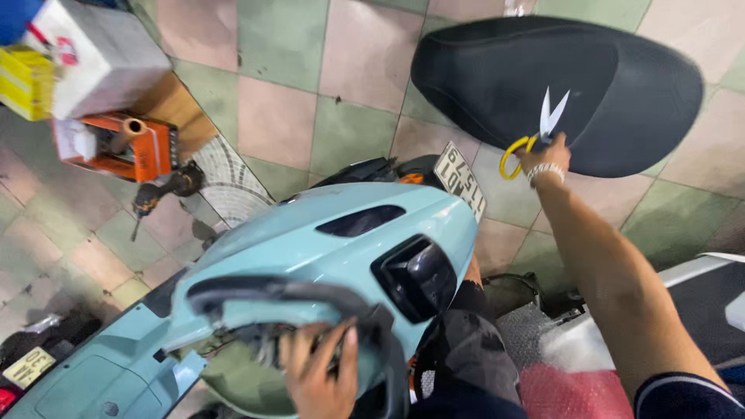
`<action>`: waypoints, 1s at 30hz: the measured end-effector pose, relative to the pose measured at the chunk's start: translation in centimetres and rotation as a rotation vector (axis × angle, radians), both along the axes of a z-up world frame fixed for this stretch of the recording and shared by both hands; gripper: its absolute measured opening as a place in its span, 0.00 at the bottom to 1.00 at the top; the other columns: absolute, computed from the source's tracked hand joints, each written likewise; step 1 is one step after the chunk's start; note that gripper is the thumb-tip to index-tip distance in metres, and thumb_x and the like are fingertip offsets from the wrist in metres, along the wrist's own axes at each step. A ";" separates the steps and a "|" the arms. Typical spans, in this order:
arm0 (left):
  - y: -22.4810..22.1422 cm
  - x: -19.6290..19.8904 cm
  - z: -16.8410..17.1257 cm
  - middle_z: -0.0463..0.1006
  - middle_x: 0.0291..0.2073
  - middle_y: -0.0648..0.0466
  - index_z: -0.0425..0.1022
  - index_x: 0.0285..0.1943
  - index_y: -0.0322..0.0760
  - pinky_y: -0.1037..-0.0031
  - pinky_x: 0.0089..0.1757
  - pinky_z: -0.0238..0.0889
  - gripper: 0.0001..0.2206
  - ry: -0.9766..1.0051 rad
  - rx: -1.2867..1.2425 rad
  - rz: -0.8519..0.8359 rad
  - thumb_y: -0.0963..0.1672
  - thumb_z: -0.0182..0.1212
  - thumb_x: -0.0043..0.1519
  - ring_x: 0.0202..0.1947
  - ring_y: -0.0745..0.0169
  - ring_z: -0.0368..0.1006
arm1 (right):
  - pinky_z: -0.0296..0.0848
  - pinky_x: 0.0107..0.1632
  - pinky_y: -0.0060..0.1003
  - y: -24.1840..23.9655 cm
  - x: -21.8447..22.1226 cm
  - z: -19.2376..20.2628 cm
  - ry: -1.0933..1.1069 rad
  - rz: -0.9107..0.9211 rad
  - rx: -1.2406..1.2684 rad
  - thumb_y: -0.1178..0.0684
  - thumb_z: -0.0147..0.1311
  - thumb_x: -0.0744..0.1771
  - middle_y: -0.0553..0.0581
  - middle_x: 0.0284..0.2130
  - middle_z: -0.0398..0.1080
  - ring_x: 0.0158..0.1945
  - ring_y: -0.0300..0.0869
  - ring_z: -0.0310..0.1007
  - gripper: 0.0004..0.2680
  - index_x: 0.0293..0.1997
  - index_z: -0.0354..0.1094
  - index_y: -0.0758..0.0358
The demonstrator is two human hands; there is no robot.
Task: The person repairs a scooter by using a screwdriver and pliers to manipulate electrical wires and connectors inside the body panel.
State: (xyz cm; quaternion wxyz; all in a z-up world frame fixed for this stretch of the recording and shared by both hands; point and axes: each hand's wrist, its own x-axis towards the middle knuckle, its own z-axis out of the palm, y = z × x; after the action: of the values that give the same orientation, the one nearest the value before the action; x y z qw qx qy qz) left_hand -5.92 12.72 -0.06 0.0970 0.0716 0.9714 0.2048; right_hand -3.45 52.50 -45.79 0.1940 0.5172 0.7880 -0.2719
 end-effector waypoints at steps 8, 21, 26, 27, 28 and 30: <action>0.8 -0.5 0.0 0.76 0.33 0.54 0.85 0.47 0.44 0.63 0.44 0.64 0.10 -0.103 -0.175 0.145 0.44 0.67 0.57 0.38 0.54 0.68 | 0.69 0.50 0.60 2.5 -3.5 -5.9 -0.068 0.154 0.243 0.46 0.77 0.55 0.76 0.47 0.68 0.52 0.69 0.69 0.32 0.57 0.57 0.65; -6.3 2.0 11.6 0.79 0.37 0.52 0.84 0.40 0.38 0.63 0.44 0.66 0.07 0.217 0.132 0.286 0.42 0.73 0.55 0.42 0.50 0.71 | 0.76 0.51 0.45 -28.0 -3.7 46.6 0.756 0.959 -1.125 0.58 0.57 0.66 0.64 0.47 0.76 0.48 0.55 0.78 0.16 0.62 0.67 0.62; -13.5 5.3 9.7 0.79 0.36 0.50 0.81 0.36 0.34 0.61 0.43 0.66 0.09 0.253 0.274 0.286 0.44 0.74 0.56 0.42 0.48 0.72 | 0.77 0.52 0.47 -37.0 -0.3 46.0 1.023 1.136 -1.004 0.58 0.58 0.67 0.64 0.48 0.76 0.50 0.58 0.78 0.09 0.51 0.74 0.65; -14.8 6.0 9.1 0.79 0.36 0.49 0.81 0.37 0.32 0.60 0.43 0.65 0.10 0.229 0.269 0.270 0.45 0.74 0.57 0.42 0.46 0.71 | 0.76 0.49 0.47 -37.4 0.0 45.8 0.922 1.222 -0.840 0.56 0.59 0.66 0.62 0.46 0.77 0.47 0.58 0.78 0.08 0.47 0.75 0.64; -15.3 6.5 8.1 0.79 0.35 0.48 0.81 0.36 0.33 0.60 0.42 0.65 0.10 0.226 0.317 0.267 0.46 0.73 0.57 0.41 0.46 0.71 | 0.76 0.45 0.48 -37.8 0.6 46.0 0.819 1.298 -0.674 0.54 0.59 0.65 0.60 0.44 0.78 0.44 0.58 0.77 0.07 0.43 0.77 0.63; -17.1 7.0 6.4 0.79 0.34 0.48 0.81 0.34 0.33 0.60 0.42 0.66 0.11 0.245 0.368 0.245 0.46 0.73 0.56 0.41 0.47 0.71 | 0.76 0.45 0.48 -39.3 1.8 46.5 0.759 1.290 -0.545 0.50 0.61 0.64 0.59 0.40 0.78 0.43 0.56 0.78 0.08 0.40 0.78 0.61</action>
State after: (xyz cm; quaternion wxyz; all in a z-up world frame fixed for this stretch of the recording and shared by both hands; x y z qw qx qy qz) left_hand 1.09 -4.37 6.39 -0.0617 -0.0059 0.9237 0.3781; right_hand -1.70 13.23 0.73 0.1514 -0.2347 0.8499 -0.4468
